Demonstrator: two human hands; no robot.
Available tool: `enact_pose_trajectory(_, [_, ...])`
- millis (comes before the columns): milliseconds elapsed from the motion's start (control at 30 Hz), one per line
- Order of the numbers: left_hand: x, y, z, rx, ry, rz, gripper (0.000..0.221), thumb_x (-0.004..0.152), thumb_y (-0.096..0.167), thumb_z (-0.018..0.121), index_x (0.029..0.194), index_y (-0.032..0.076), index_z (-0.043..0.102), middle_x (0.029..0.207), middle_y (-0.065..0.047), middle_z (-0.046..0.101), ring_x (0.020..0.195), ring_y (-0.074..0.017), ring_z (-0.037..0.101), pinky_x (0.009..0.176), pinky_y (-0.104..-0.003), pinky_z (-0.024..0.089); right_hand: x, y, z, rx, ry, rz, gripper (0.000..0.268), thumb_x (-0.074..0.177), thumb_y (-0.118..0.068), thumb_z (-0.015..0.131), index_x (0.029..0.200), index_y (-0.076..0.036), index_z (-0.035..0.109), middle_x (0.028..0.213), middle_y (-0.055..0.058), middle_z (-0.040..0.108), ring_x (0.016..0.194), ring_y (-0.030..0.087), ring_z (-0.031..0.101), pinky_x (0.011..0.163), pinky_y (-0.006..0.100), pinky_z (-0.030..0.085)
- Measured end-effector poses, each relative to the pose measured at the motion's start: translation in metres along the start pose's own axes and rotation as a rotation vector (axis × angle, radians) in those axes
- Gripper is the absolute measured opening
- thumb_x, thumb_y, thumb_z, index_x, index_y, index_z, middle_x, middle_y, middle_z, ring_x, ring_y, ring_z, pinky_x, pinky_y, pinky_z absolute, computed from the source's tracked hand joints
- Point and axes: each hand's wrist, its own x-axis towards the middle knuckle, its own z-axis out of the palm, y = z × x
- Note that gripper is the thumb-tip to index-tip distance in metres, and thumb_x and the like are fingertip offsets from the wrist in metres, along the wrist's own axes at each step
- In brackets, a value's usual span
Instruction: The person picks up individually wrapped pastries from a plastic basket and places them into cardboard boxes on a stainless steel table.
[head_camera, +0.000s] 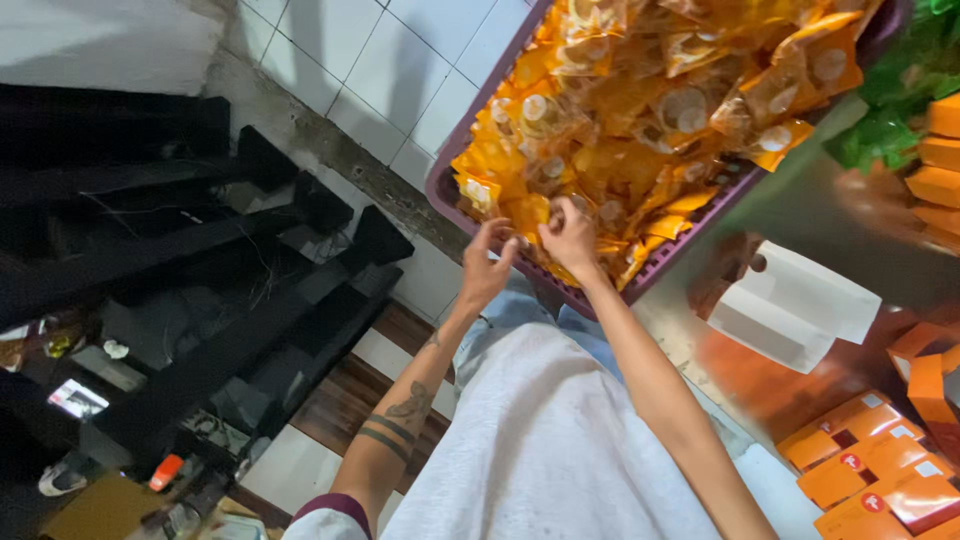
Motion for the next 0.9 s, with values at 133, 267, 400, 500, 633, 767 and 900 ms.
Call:
enact_pose_trajectory(133, [0.006, -0.008, -0.006, -0.082, -0.171, -0.056, 0.044, 0.105, 0.024, 0.067, 0.145, 0.010, 0.056, 0.126, -0.019, 0.070, 0.107, -0.0347, 0.075, 0.086, -0.045, 0.062, -0.026, -0.007, -0.003, -0.033, 0.010, -0.012, 0.029, 0.079, -0.018, 0.081, 0.106, -0.009, 0.072, 0.080, 0.008, 0.068, 0.073, 0.030, 0.073, 0.063, 0.036, 0.058])
enact_pose_trajectory(267, [0.014, -0.007, -0.014, -0.245, -0.211, -0.091, 0.082, 0.104, 0.029, 0.070, 0.164, 0.003, 0.020, 0.153, -0.033, 0.042, 0.134, -0.0516, 0.054, 0.105, -0.057, 0.052, -0.044, -0.051, 0.006, -0.113, 0.001, -0.168, 0.018, 0.097, -0.023, 0.063, 0.110, -0.011, 0.068, 0.096, 0.009, 0.062, 0.088, 0.035, 0.071, 0.073, 0.044, 0.060])
enact_pose_trajectory(400, [0.013, 0.023, -0.041, -0.434, -0.043, -0.091, 0.048, 0.109, 0.033, 0.056, 0.152, 0.011, 0.050, 0.123, -0.014, 0.073, 0.110, -0.0263, 0.071, 0.093, -0.042, 0.060, -0.038, -0.083, 0.025, 0.064, -0.110, -0.290, 0.011, 0.092, -0.027, 0.071, 0.099, -0.020, 0.074, 0.085, -0.002, 0.069, 0.087, 0.025, 0.074, 0.074, 0.035, 0.061])
enact_pose_trajectory(500, [0.031, -0.009, -0.054, -0.908, 0.075, -0.323, 0.048, 0.112, 0.044, 0.049, 0.142, 0.007, 0.053, 0.105, -0.009, 0.076, 0.089, -0.0192, 0.077, 0.075, -0.034, 0.066, 0.006, -0.110, 0.016, 0.043, 0.182, -0.245, 0.025, 0.091, -0.018, 0.069, 0.115, -0.010, 0.068, 0.098, 0.014, 0.068, 0.094, 0.034, 0.072, 0.077, 0.041, 0.059])
enact_pose_trajectory(633, [0.038, -0.030, -0.074, -1.056, 0.063, -0.374, 0.049, 0.105, 0.039, 0.063, 0.141, 0.007, 0.051, 0.104, -0.012, 0.074, 0.085, -0.0250, 0.078, 0.071, -0.039, 0.068, 0.053, -0.102, 0.044, -0.043, 0.227, -0.058, 0.064, 0.091, -0.040, 0.077, 0.133, 0.001, 0.052, 0.117, 0.032, 0.066, 0.110, 0.051, 0.067, 0.094, 0.059, 0.055])
enact_pose_trajectory(767, [0.043, -0.034, -0.084, -1.016, 0.004, -0.415, 0.052, 0.100, 0.030, 0.068, 0.145, 0.011, 0.051, 0.114, -0.013, 0.074, 0.093, -0.0236, 0.076, 0.063, -0.039, 0.068, 0.063, -0.097, 0.041, -0.130, 0.122, 0.208, 0.103, 0.084, -0.058, 0.081, 0.149, 0.010, 0.039, 0.146, 0.043, 0.042, 0.139, 0.056, 0.043, 0.119, 0.061, 0.030])
enact_pose_trajectory(900, [0.046, -0.027, -0.080, -0.949, -0.023, -0.402, 0.049, 0.099, 0.027, 0.071, 0.141, 0.010, 0.054, 0.111, -0.011, 0.074, 0.089, -0.0208, 0.075, 0.059, -0.036, 0.067, 0.060, -0.081, 0.033, -0.163, 0.088, 0.314, 0.097, 0.063, -0.065, 0.094, 0.132, -0.003, 0.063, 0.134, 0.040, 0.056, 0.130, 0.054, 0.056, 0.114, 0.061, 0.038])
